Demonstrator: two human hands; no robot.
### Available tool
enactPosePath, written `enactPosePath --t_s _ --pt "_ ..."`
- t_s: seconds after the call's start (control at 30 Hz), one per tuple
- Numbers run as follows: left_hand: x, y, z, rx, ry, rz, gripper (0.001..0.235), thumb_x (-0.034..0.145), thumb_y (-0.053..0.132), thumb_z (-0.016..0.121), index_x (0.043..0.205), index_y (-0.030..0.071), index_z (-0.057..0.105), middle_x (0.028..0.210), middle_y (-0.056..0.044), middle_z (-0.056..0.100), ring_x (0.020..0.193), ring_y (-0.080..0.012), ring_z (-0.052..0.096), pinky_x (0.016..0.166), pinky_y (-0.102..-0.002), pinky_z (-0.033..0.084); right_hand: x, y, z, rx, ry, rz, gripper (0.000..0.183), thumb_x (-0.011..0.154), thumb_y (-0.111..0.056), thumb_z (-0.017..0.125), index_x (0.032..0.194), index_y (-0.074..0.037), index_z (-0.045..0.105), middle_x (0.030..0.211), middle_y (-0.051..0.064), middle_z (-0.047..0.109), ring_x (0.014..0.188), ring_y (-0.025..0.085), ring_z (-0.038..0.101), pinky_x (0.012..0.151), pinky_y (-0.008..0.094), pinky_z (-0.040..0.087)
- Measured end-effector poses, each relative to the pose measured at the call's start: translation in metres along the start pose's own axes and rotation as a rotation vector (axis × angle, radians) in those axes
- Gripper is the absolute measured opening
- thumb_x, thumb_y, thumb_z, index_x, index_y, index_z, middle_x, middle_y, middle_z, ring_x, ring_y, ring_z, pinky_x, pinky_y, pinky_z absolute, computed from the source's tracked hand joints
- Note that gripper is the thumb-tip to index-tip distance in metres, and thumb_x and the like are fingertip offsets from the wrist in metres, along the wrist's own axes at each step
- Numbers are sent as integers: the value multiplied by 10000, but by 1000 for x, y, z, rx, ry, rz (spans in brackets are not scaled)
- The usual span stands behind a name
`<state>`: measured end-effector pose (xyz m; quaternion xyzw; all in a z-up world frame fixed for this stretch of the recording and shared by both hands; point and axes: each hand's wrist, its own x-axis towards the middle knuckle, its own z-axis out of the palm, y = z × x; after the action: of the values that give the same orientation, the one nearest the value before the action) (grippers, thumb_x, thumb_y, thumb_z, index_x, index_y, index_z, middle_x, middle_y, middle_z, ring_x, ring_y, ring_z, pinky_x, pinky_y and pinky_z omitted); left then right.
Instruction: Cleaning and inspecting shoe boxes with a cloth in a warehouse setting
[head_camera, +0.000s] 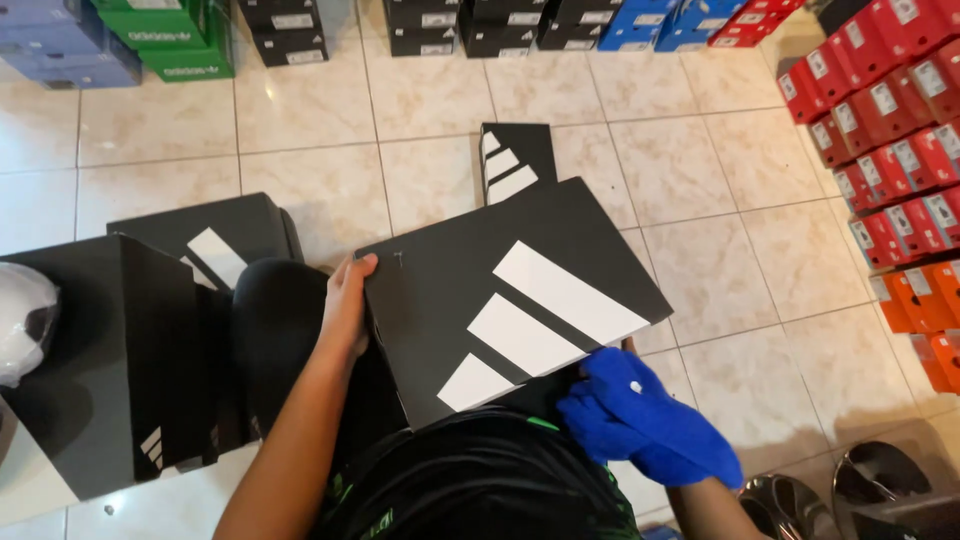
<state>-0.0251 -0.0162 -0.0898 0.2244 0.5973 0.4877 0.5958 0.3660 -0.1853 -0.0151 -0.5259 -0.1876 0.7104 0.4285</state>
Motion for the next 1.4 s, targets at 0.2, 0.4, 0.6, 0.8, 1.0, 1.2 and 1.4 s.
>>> enactPosePath --t_s 0.2,0.4,0.6,0.8,1.0,1.2,1.4 --pt "-48 39 20 8 -69 44 198 882 321 718 928 136 664 685 -99 475 588 -217 588 442 -309 519 -19 -101 73 -1514 -503 -885 349 1073 -301 473 1245 -31 613 980 37 663 857 149 709 857 234 449" --pt "-67 30 40 20 -140 116 227 846 272 762 906 104 623 754 -39 471 722 -173 513 553 -284 446 -18 -145 77 -1452 -480 -726 357 1028 -295 517 1256 -37 611 1012 34 659 883 148 701 871 237 454" --pt "-84 41 33 117 -247 143 362 768 268 850 988 83 631 843 -86 520 831 -204 494 689 -331 394 0 -150 64 -1386 -446 -617 378 983 -288 560 1267 -43 610 1043 30 656 910 147 694 886 239 459" --pt "-43 51 24 209 -556 -187 562 974 640 449 1168 130 581 1360 -179 601 1327 -350 529 886 -547 536 28 -105 20 -1316 -408 -498 412 938 -282 603 1278 -50 609 1075 26 653 937 147 686 900 242 464" --pt "2 8 26 231 -612 -306 925 782 411 740 1605 199 376 1344 -322 570 1086 -451 652 695 -548 602 138 2 -134 -1262 -350 -464 454 893 -275 647 1289 -56 608 1106 23 649 963 146 679 915 244 469" --pt "3 21 22 -69 -526 -287 815 793 267 679 1569 275 431 1287 -328 573 961 -406 646 621 -531 606 176 54 -149 -1208 -324 -416 504 848 -268 690 1300 -62 607 1137 19 646 990 145 671 930 247 475" --pt "109 60 39 -137 -413 -51 884 747 260 654 1588 226 383 1390 -290 543 1005 -428 660 700 -512 620 224 88 -166 -1154 -277 -326 559 802 -261 733 1311 -69 606 1169 16 643 1017 144 664 944 250 480"
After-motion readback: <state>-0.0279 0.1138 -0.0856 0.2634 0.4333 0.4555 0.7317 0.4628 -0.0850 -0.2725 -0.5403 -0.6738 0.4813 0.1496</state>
